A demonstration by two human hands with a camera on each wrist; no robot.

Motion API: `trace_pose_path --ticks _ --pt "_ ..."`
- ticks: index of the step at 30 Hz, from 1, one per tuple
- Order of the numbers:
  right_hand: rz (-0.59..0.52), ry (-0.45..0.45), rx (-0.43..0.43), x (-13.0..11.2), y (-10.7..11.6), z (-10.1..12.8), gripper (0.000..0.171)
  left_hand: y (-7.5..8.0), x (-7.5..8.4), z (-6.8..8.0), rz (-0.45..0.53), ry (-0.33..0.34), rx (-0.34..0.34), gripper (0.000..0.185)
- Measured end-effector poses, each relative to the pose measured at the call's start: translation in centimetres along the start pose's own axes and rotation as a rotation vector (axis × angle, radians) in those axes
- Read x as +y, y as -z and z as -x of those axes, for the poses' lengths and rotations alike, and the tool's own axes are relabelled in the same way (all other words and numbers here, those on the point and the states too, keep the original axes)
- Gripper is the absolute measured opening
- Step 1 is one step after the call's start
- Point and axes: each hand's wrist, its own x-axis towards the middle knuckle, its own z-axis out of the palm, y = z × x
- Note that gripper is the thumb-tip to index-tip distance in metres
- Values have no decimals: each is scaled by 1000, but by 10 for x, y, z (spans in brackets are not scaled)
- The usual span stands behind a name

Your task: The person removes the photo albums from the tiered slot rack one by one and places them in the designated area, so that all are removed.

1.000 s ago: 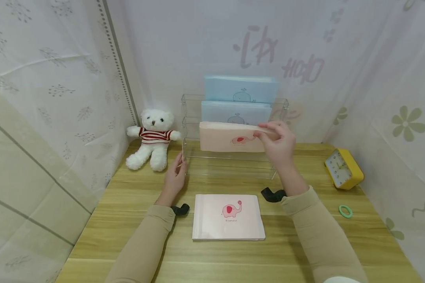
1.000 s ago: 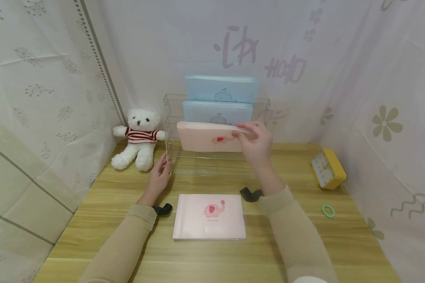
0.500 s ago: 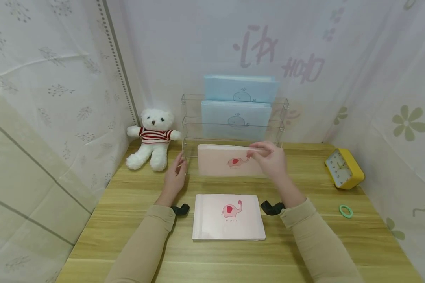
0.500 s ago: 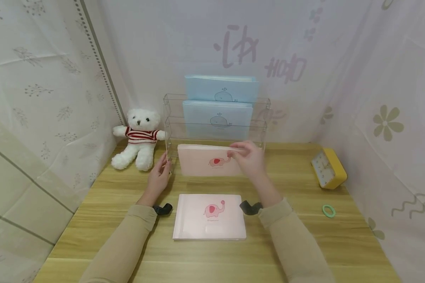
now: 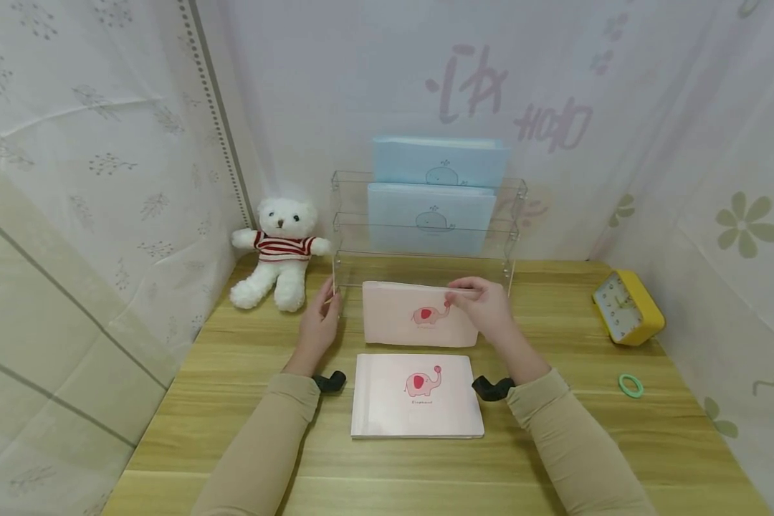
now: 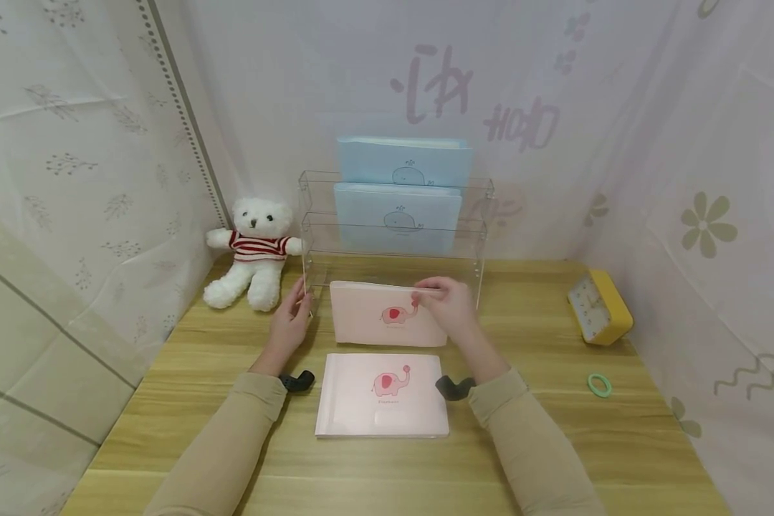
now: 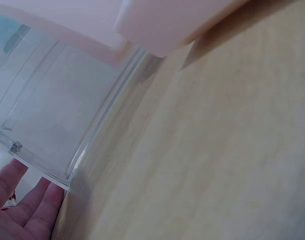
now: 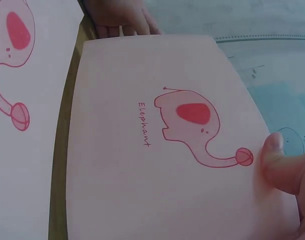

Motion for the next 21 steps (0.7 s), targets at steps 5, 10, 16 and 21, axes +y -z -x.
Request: trace_pose_path --ticks 5,10,16,21 --pt "17 -32 -16 5 -1 -1 25 0 1 0 -2 7 -3 57" --pt "38 1 -49 13 0 -5 23 0 0 -1 10 3 11 56" --pt "91 113 -95 24 -1 -9 25 0 -1 -2 8 -8 14 56" --pt "178 225 -98 34 -2 -11 28 -1 -1 -1 -2 -8 9 57"
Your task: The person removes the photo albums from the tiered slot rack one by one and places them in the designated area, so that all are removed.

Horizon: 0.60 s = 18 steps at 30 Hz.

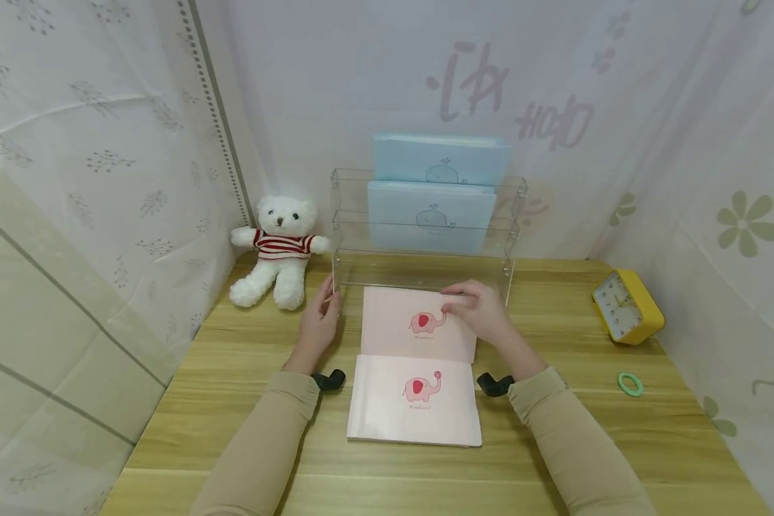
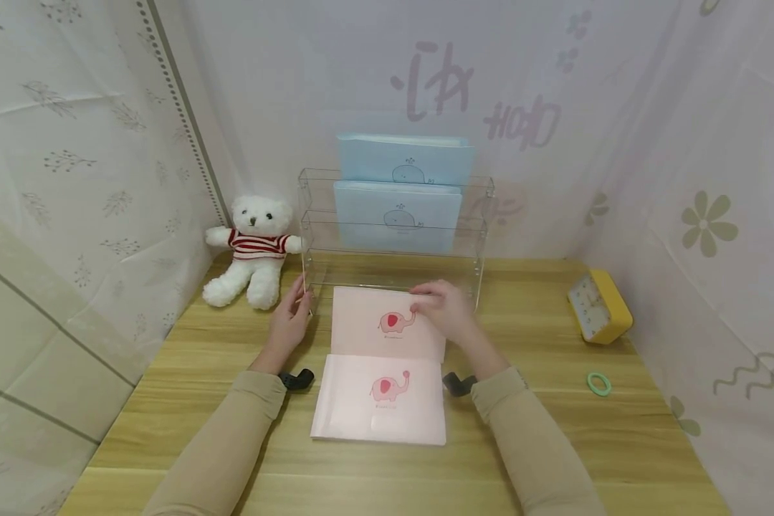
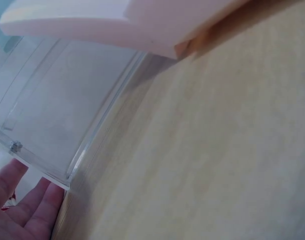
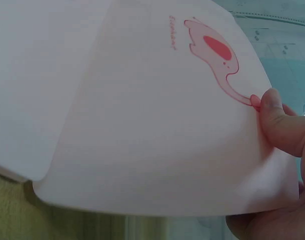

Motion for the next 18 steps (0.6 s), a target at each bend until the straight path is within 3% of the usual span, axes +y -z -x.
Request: trace_pose_path --ticks 18 --pt "320 108 -97 6 -12 11 33 0 4 1 16 18 0 56"
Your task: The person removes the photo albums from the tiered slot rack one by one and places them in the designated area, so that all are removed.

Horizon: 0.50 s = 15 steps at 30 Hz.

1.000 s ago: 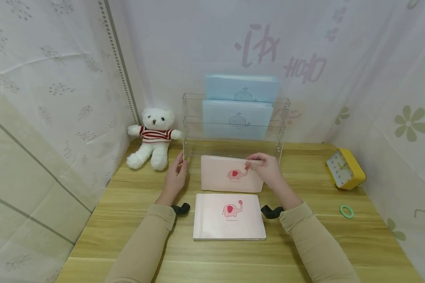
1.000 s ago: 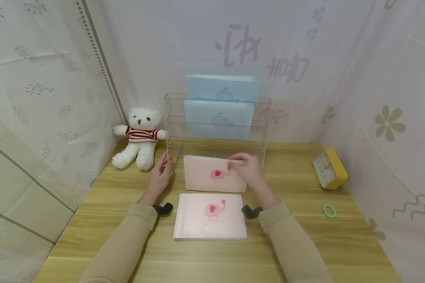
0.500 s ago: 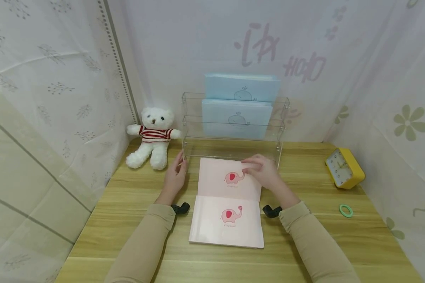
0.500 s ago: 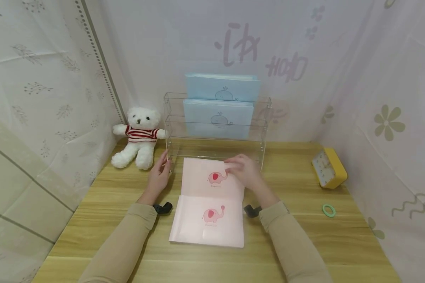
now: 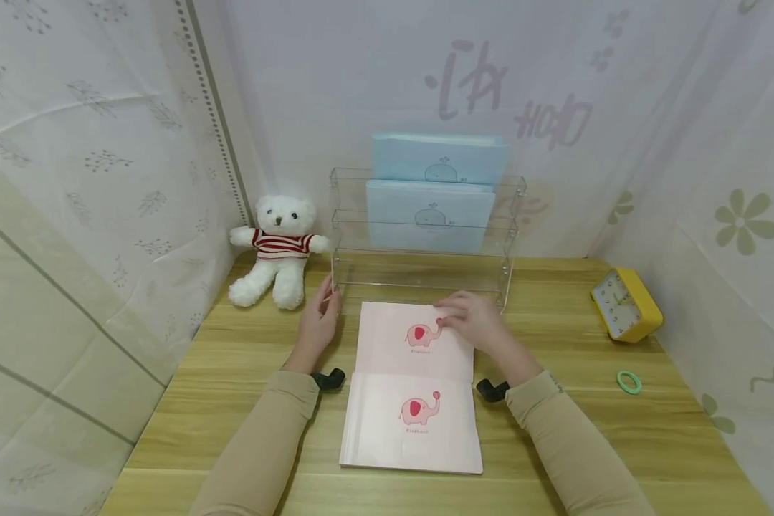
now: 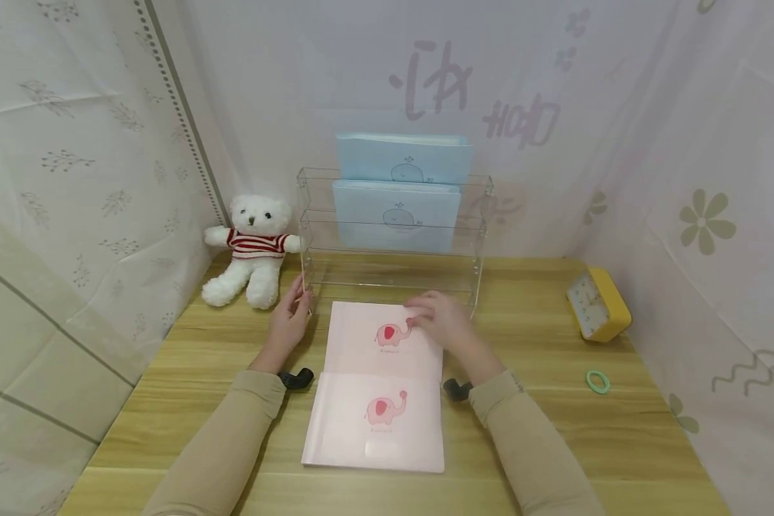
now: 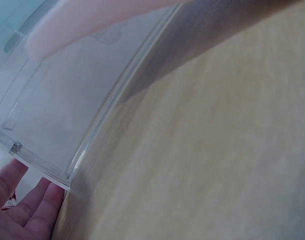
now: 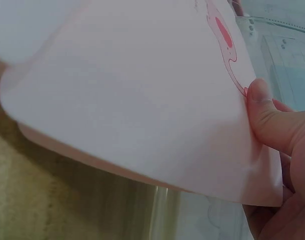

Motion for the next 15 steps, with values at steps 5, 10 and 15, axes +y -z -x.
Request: trace_pose_path --ticks 5,10,15 --pt "64 -11 -34 0 -5 3 36 1 -1 -1 -1 -2 -4 55" --pt "58 -33 -62 2 -12 4 37 1 -2 -1 -12 -7 -3 55" --pt "54 -39 -81 5 -17 5 39 1 -2 0 -23 4 -4 56"
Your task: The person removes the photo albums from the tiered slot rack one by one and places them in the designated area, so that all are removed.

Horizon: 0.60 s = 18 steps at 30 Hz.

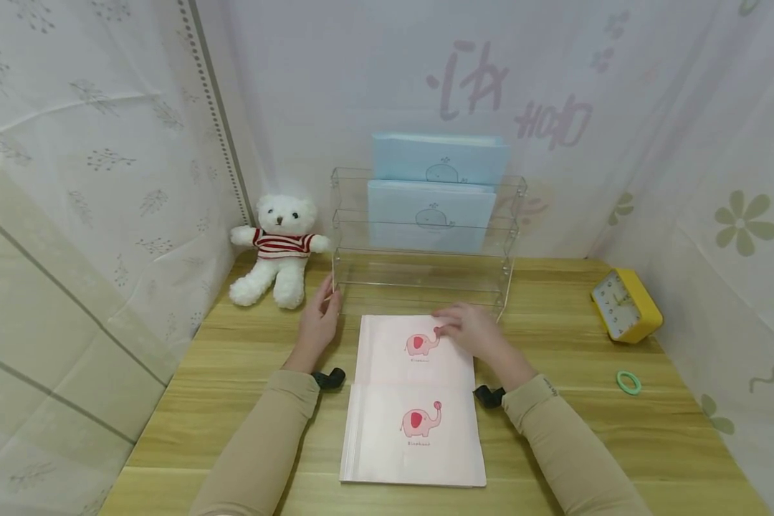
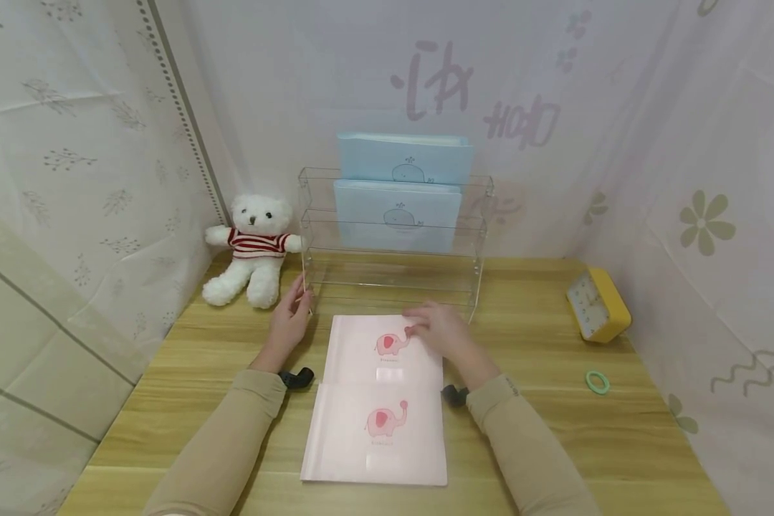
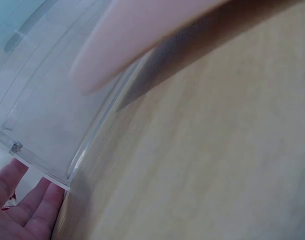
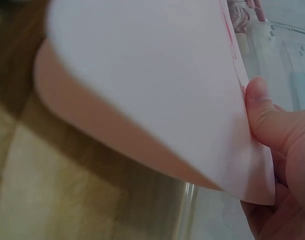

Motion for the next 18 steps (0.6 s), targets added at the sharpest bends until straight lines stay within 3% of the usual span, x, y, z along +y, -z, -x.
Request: trace_pose_path --ticks 18 --pt "47 45 -11 4 -6 -1 39 0 3 1 31 -20 -4 57"
